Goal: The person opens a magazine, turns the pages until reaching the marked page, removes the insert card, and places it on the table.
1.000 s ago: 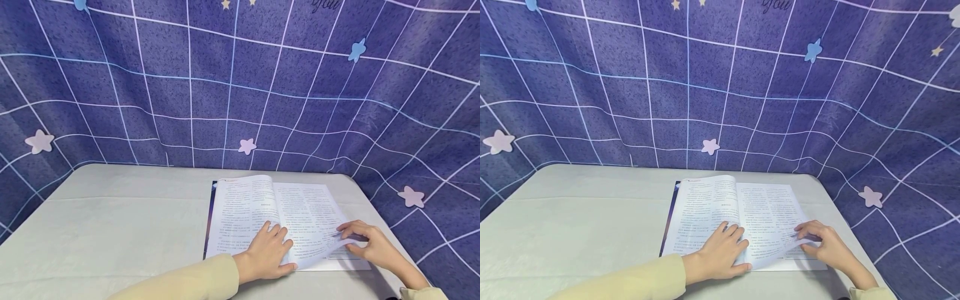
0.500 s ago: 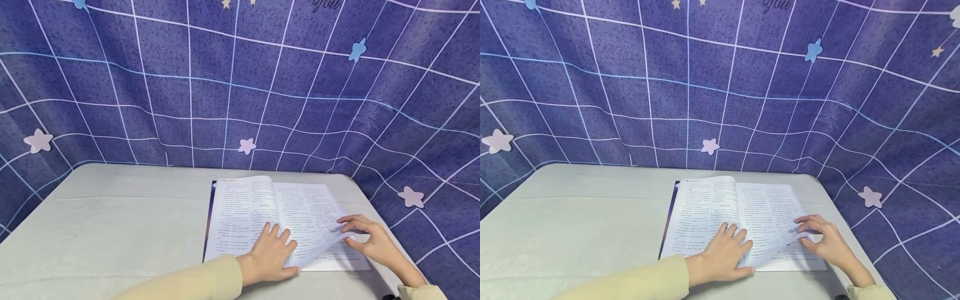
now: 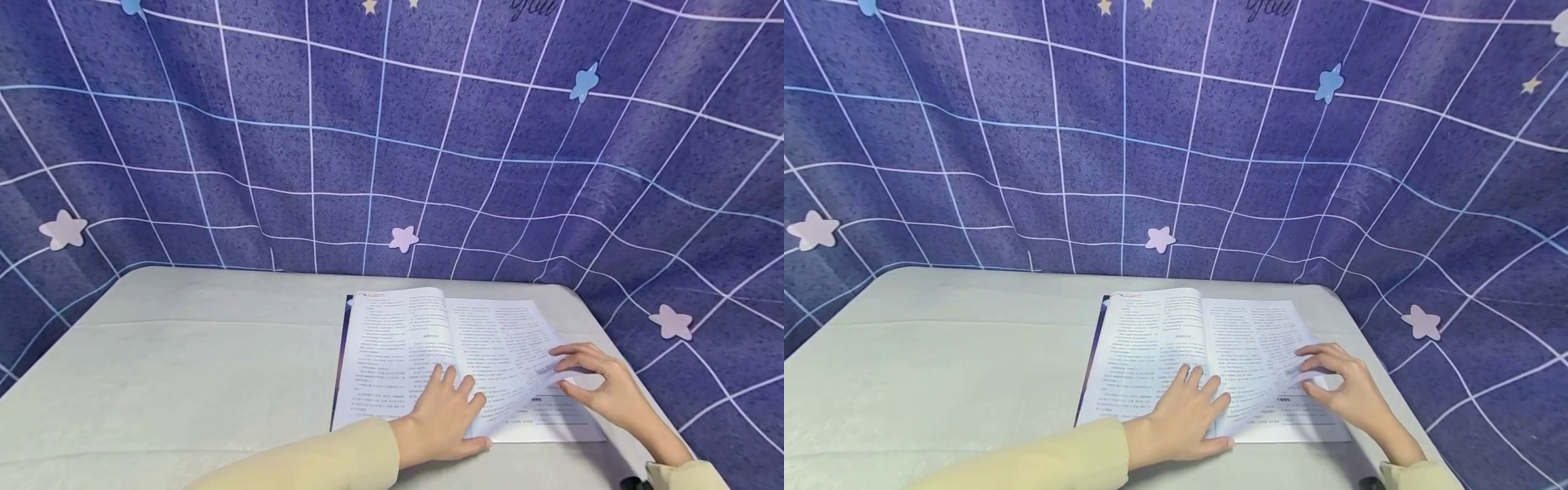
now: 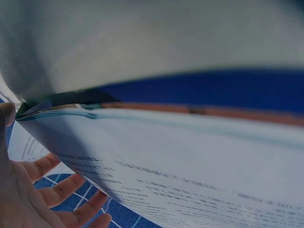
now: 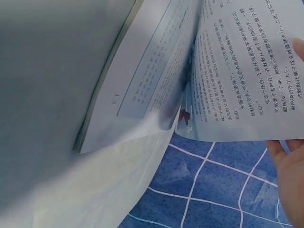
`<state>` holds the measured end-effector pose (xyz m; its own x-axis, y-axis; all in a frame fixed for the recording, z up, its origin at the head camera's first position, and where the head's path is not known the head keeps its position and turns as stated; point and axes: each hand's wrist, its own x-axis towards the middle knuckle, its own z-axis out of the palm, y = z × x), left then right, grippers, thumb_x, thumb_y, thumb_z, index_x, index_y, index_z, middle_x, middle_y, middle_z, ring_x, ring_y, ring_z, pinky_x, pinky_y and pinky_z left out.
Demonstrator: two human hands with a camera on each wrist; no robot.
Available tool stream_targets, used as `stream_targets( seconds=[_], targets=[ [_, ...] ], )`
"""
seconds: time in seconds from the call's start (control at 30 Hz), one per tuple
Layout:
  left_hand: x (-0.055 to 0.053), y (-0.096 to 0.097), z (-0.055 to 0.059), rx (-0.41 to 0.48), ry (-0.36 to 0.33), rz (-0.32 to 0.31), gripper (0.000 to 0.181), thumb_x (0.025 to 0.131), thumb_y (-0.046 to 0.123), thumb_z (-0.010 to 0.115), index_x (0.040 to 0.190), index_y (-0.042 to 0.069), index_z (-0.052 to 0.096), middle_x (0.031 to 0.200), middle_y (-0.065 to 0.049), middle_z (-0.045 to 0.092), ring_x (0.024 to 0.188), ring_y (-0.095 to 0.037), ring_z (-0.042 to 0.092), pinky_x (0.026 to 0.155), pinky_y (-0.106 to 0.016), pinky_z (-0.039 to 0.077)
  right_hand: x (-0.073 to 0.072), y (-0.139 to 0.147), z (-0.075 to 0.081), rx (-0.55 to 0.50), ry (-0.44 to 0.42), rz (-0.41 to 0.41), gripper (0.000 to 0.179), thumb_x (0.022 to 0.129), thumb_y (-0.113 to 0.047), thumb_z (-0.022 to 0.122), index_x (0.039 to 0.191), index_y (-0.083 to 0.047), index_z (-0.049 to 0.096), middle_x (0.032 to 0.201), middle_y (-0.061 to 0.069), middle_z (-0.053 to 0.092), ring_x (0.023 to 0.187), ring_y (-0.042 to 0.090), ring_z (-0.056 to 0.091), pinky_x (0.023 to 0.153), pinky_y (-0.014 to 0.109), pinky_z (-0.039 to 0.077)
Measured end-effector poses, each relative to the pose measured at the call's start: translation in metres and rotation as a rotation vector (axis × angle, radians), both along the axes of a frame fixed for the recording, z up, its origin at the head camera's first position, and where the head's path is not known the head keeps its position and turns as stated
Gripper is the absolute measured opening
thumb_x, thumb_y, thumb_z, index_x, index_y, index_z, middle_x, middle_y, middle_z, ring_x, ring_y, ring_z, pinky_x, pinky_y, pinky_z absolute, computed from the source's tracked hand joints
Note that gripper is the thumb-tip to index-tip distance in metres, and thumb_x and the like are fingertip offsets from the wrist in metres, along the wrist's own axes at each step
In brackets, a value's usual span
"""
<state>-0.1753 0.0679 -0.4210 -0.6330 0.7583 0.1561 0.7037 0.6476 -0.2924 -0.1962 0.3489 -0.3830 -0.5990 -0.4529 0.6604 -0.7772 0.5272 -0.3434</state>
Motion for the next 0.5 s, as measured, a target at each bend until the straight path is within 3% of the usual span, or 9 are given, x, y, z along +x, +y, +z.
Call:
stream_targets(
  seconds=[0.3,0.5],
  targets=[
    [-0.0003,-0.0009,0.0009,-0.007,0.007,0.004,0.060,0.085,0.070,0.026,0.120,0.029,0.050,0.116,0.001,0.054,0.109,-0.027,0.052,0.093,-0.047,0.040,0.0008,-0.0026,0.0044,0.025,-0.071,-0.075,0.036,0.056,0.011,0.077,0.081,-0.012,0.067,0.100,0.009,0.065,0.103,0.003,0.053,0.092,0.011,0.033],
    [-0.0013,-0.0026,0.0015,-0.010,-0.002,0.008,0.058,0.086,0.068,0.028,0.122,0.028,0.049,0.118,0.001,0.054,0.112,-0.027,0.051,0.094,-0.046,0.040,0.0011,-0.0035,0.0036,0.029,-0.069,-0.102,0.037,0.054,0.012,0.078,0.081,-0.011,0.067,0.100,0.010,0.065,0.104,0.001,0.052,0.093,0.010,0.033]
  ],
)
